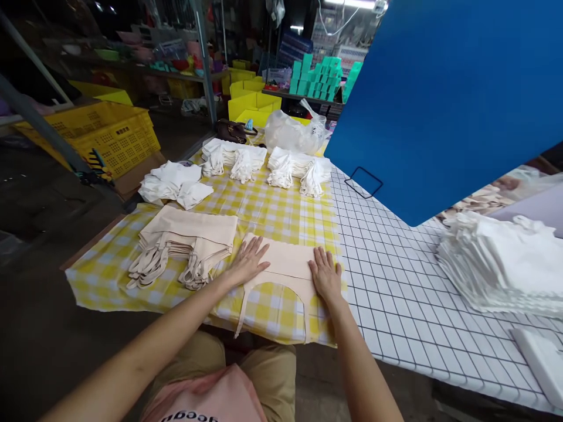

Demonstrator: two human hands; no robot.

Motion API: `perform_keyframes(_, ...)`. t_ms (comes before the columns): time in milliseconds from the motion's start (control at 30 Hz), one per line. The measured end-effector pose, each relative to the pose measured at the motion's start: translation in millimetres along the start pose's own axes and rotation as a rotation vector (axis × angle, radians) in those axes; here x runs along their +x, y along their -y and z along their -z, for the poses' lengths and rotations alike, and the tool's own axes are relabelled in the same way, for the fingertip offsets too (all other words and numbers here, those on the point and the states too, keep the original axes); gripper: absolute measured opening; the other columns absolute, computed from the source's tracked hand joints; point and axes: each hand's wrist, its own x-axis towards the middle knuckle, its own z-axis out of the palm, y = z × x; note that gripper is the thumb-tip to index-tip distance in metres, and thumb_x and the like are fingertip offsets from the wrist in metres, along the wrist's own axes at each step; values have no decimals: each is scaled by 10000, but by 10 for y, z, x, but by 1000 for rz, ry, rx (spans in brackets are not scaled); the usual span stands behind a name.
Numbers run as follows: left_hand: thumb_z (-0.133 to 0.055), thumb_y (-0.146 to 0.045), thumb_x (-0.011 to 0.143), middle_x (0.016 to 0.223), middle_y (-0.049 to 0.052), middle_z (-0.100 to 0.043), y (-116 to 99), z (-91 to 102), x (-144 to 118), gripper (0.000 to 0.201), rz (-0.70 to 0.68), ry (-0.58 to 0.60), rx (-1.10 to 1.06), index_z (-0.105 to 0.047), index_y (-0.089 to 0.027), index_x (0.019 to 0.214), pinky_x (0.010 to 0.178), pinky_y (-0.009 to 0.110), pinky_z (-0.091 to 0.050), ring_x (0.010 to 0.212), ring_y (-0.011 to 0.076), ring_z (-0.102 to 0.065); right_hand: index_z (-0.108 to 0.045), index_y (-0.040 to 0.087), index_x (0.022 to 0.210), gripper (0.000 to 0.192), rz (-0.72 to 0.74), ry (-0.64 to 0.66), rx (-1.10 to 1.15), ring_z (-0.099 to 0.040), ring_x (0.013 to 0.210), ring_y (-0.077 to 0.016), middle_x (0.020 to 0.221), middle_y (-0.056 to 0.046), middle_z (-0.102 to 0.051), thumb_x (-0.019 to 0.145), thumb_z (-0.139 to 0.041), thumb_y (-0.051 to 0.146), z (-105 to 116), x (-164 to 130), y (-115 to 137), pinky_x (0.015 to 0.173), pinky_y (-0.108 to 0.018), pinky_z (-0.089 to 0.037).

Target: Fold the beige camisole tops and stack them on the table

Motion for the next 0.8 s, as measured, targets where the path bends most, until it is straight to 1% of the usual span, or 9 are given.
perform_keyframes(133, -423, -405, 875, 1485, 153, -150, 39, 79, -98, 594, 75, 8, -15, -289, -137, 1387, 1106, 480, -96, 1374, 263, -103, -469, 159, 1275, 528, -99, -112, 251, -360, 1255, -293, 1360, -115, -444, 839, -320, 417, 199, -348, -143, 994, -491, -266)
perform_keyframes(233, -474, -366, 850, 1475, 178, -165, -32, 119, -154, 609, 84, 33, -35, -303, -113, 1377, 1101, 486, -111, 1369, 291, -109, -613, 157, 1021, 464, -178, -115, 562, -588, 878, -257, 937, -114, -664, 815, -373, 496, 326, -928, -165, 778, -364, -441)
perform_keyframes(300, -491, -335, 841, 1472, 173, -185, -168, 121, -158, 601, 8, 51, -57, -311, -121, 1372, 1104, 476, -112, 1369, 285, -111, -649, 172, 828, 457, -128, 169, 728, -589, 699, -211, 691, -59, -647, 814, -388, 546, 335, -1342, -135, 659, -298, -450)
perform_keyframes(367, -478, -306, 847, 1472, 150, -208, -378, 90, -146, 571, -125, 72, -86, -316, -142, 1369, 1109, 455, -110, 1371, 257, -124, -644, 176, 700, 437, -78, 523, 785, -581, 627, -196, 619, -40, -635, 787, -450, 558, 258, -1656, -80, 583, -272, -435)
perform_keyframes(400, -467, -297, 854, 1472, 138, -218, -501, 61, -141, 554, -191, 82, -100, -318, -152, 1368, 1112, 444, -109, 1371, 242, -134, -639, 177, 669, 420, -97, 591, 787, -588, 634, -203, 634, -45, -647, 759, -491, 560, 191, -1753, -49, 574, -273, -432)
perform_keyframes(433, -456, -295, 860, 1472, 130, -225, -630, 21, -140, 541, -247, 93, -112, -320, -160, 1367, 1114, 435, -112, 1371, 231, -142, -638, 181, 664, 403, -146, 570, 786, -600, 670, -217, 675, -56, -663, 728, -526, 563, 111, -1810, -19, 586, -281, -436)
perform_keyframes(567, -424, -381, 874, 1484, 125, -186, -1071, -212, -177, 569, -326, 124, -144, -276, -192, 1390, 1102, 468, -134, 1371, 247, -134, -655, 189, 788, 461, -381, 163, 939, -595, 906, -272, 888, -102, -682, 632, -580, 616, -193, -1776, 75, 734, -336, -448)
perform_keyframes(667, -419, -520, 839, 1495, 146, -118, -1228, -381, -211, 687, -280, 130, -127, -233, -185, 1410, 1086, 543, -67, 1376, 292, -62, -642, 167, 737, 480, -358, 228, 1185, -591, 900, -253, 823, -80, -678, 650, -574, 634, -235, -1770, 113, 795, -335, -424)
perform_keyframes(800, -387, -602, 812, 1500, 145, -50, -1263, -462, -229, 761, -256, 140, -70, -231, -159, 1412, 1080, 550, 20, 1380, 280, 17, -557, 164, 592, 466, -297, 319, 1256, -568, 669, -181, 547, -2, -561, 729, -533, 609, 29, -1962, 49, 684, -278, -401)
